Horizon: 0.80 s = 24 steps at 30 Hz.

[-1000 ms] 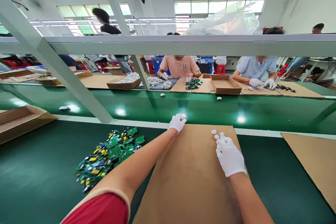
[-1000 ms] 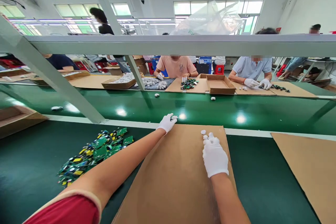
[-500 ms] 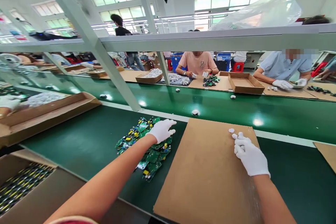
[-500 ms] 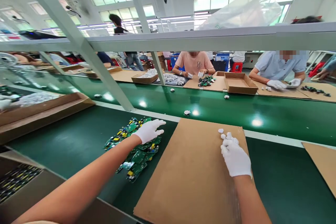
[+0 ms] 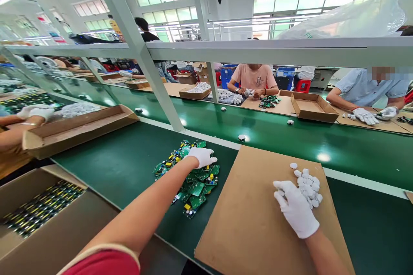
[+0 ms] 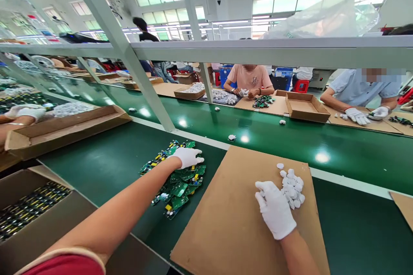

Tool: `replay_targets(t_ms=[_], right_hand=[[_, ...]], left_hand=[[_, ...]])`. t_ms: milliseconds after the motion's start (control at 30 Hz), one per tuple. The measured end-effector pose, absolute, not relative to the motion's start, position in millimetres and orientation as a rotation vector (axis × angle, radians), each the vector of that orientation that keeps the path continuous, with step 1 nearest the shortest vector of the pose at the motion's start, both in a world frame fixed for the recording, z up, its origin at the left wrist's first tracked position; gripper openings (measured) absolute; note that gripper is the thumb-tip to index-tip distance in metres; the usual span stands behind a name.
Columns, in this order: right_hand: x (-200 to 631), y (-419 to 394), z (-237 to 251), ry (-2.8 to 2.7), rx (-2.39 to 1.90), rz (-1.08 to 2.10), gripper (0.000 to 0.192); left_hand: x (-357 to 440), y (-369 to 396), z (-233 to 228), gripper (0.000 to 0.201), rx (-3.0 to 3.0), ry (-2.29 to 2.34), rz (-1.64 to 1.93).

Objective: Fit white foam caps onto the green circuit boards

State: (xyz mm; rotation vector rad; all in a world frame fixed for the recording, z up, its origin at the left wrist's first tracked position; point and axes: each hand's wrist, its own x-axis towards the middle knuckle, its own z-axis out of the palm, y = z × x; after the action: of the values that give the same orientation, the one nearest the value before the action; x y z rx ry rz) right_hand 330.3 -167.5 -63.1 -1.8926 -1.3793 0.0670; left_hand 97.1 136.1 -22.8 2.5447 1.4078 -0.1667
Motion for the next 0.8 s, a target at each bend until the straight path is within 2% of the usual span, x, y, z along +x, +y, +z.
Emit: replay_targets(t_ms=[100,200,300,400,500,600,700,800], right_hand=[[308.1,-160.7,-75.4,-1.772,-2.048,0.103,0.045],[299.9,-160.8,-84.8,-2.053,-1.998,0.199,0.057],[313.1,-159.8,-93.8,-1.965,-2.133,0.091,0.06],[321.8,-155.7,-99.3,-1.763,-2.35,-0.1,0.068],[311.6,-150.7,-101.9,-1.951,-2.248,-0.001,0.075],[304.8,-147.0,-102.4,-2.152,-2.095,0.164,0.075],[309.6,-151.5,-96.1,-1.905,-2.261,-0.026,0.07],[305.3,-161.8,-82.7,-1.827,-2.32,-0.039,0.074]], left_hand=[[107.9,132.2,-18.8,0.047,2.473,1.409,-0.126],[116.8,124.9,-14.8,0.038,2.393,1.376,0.033],[118.9,121.3,-6.0,0.034,2.291,1.31,0.253],[121.4,110.5,7.6,0.043,2.156,1.17,0.506],[138.2,80.3,14.8,0.054,1.968,0.943,0.681],[168.6,36.6,6.4,0.054,1.714,0.672,0.694],[193.3,-3.9,-12.0,0.046,0.87,0.316,0.511],[199.4,-26.0,-29.3,0.036,0.481,0.264,0.409]])
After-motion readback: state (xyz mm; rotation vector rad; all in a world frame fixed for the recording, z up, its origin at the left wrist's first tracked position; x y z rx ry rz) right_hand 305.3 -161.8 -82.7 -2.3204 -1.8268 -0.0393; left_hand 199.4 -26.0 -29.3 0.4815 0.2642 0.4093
